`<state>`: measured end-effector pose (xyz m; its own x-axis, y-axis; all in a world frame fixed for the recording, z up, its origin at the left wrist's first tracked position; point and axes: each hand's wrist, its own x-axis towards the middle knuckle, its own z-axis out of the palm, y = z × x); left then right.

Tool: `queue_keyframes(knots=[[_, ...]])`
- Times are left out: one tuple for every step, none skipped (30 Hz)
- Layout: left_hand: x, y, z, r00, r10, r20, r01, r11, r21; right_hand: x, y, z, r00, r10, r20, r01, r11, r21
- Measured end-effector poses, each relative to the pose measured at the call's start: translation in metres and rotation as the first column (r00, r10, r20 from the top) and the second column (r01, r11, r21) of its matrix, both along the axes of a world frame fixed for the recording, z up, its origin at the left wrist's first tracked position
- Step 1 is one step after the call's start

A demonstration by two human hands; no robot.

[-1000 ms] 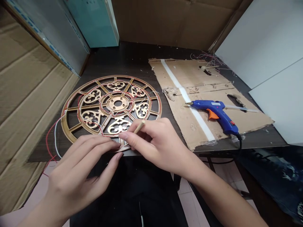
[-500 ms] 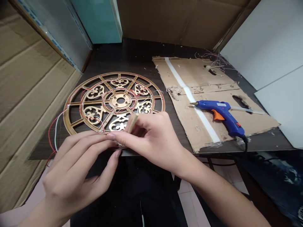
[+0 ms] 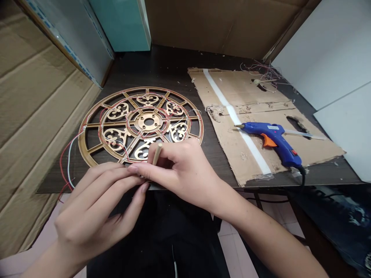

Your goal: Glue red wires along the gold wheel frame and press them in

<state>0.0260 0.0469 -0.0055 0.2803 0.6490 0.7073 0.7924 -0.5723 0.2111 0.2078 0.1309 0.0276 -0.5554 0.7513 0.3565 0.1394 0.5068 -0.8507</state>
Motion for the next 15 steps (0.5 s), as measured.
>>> queue_keyframes(knots=[[0.0000,0.0000,0.0001,1.000,0.003,-0.001,-0.003,1.000,-0.002,-0.0002,0.0001,-0.0002,1.000,0.000,-0.007,0.000,1.000,0.009],[-0.0002,0.0000,0.0002,1.000,0.006,-0.002,-0.006,1.000,0.003,-0.0004,0.0002,-0.0003,1.000,0.002,-0.015,-0.001,1.000,0.016],[-0.0006,-0.0003,0.0004,1.000,0.011,-0.006,-0.011,1.000,0.013,-0.0006,0.0003,-0.0005,1.000,0.003,-0.022,-0.003,1.000,0.020],[-0.0012,-0.0007,0.0007,1.000,0.014,-0.011,-0.014,1.000,0.021,-0.0008,0.0005,-0.0007,1.000,0.004,-0.027,-0.004,1.000,0.020],[-0.0019,-0.0013,0.0009,1.000,0.017,-0.017,-0.016,0.999,0.029,-0.0010,0.0006,-0.0008,1.000,0.002,-0.028,-0.001,1.000,0.017],[-0.0028,-0.0021,0.0012,1.000,0.021,-0.021,-0.021,0.999,0.035,-0.0011,0.0007,-0.0009,1.000,0.000,-0.023,0.000,1.000,0.009],[-0.0038,-0.0030,0.0015,0.999,0.029,-0.024,-0.028,0.999,0.039,-0.0011,0.0008,-0.0010,1.000,-0.002,-0.017,0.002,1.000,-0.005],[-0.0049,-0.0040,0.0018,0.999,0.039,-0.028,-0.038,0.998,0.042,-0.0009,0.0008,-0.0011,1.000,-0.004,-0.009,0.003,1.000,-0.027],[-0.0059,-0.0051,0.0020,0.998,0.054,-0.033,-0.052,0.998,0.046,-0.0008,0.0008,-0.0012,1.000,-0.005,-0.005,0.004,0.999,-0.050],[-0.0069,-0.0061,0.0022,0.997,0.070,-0.040,-0.068,0.996,0.055,-0.0006,0.0008,-0.0013,1.000,-0.002,-0.003,0.002,0.997,-0.073],[-0.0079,-0.0069,0.0023,0.995,0.086,-0.049,-0.083,0.994,0.064,-0.0005,0.0008,-0.0014,1.000,0.002,-0.004,-0.003,0.996,-0.095],[-0.0086,-0.0076,0.0023,0.994,0.098,-0.056,-0.094,0.993,0.070,-0.0004,0.0008,-0.0015,1.000,0.007,-0.005,-0.007,0.994,-0.110],[-0.0092,-0.0080,0.0022,0.993,0.107,-0.058,-0.102,0.992,0.074,-0.0004,0.0008,-0.0016,1.000,0.011,-0.006,-0.011,0.993,-0.116],[-0.0096,-0.0082,0.0020,0.992,0.112,-0.054,-0.108,0.991,0.073,-0.0005,0.0008,-0.0015,1.000,0.013,-0.008,-0.014,0.993,-0.117],[-0.0097,-0.0082,0.0018,0.992,0.115,-0.046,-0.112,0.991,0.072,-0.0007,0.0007,-0.0013,1.000,0.011,-0.010,-0.012,0.993,-0.116]])
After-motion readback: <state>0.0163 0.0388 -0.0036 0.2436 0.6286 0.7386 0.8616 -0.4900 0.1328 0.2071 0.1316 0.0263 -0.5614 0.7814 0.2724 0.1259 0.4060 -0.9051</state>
